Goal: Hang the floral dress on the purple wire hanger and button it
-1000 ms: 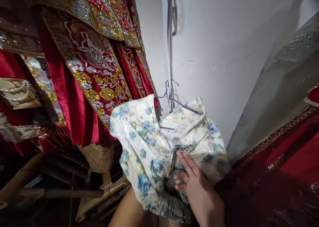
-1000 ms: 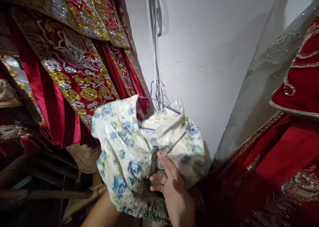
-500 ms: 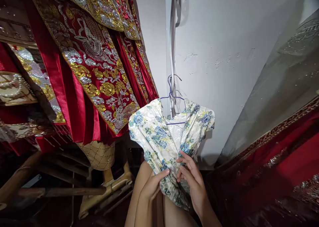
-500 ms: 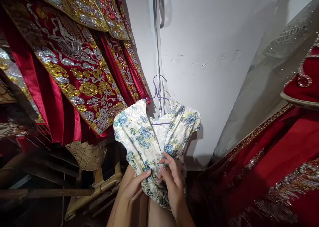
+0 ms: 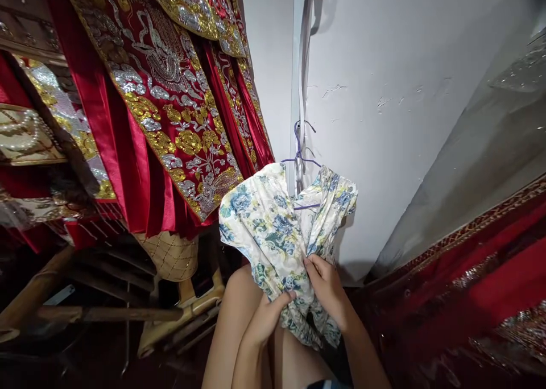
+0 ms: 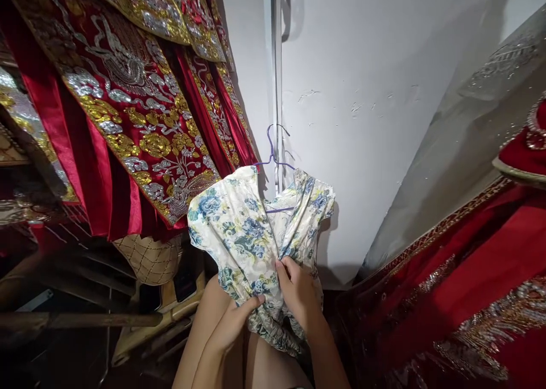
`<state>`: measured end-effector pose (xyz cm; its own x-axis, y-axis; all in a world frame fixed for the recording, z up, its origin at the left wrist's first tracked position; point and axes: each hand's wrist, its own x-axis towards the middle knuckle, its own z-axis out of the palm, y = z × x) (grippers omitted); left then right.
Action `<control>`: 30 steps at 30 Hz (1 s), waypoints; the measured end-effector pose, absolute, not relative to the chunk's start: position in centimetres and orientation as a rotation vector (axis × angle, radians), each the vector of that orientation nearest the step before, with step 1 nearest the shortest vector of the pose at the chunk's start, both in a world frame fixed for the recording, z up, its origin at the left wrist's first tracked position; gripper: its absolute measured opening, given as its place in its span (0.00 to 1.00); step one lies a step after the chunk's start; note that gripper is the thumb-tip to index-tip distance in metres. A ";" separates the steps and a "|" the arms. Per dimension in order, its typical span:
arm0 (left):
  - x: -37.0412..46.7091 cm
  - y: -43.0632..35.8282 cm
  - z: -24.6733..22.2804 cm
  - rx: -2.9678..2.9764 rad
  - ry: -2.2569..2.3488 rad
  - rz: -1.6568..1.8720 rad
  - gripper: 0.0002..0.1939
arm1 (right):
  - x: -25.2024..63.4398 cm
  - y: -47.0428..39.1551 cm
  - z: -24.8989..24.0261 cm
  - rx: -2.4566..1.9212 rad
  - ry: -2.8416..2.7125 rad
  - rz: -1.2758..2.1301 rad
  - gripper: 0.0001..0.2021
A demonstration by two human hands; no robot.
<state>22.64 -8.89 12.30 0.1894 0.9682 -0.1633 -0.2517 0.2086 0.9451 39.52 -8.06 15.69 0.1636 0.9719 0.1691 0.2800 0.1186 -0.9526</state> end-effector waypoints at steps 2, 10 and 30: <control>22.9 -8.8 12.2 0.838 0.970 1.075 0.36 | 38.7 -8.6 15.6 -1.340 -1.224 0.824 0.21; 21.7 -6.5 10.4 0.714 1.209 1.718 0.30 | 38.3 -9.9 15.8 -1.202 -0.890 0.902 0.15; 28.7 -9.4 11.0 1.586 1.092 1.302 0.11 | 40.3 -5.5 24.5 -1.087 -1.162 1.032 0.15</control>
<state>28.74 -9.40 10.99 0.0999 0.9482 0.3016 0.1314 -0.3130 0.9406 40.31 -5.46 24.48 0.1135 0.9791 0.1688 -0.0521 0.1756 -0.9831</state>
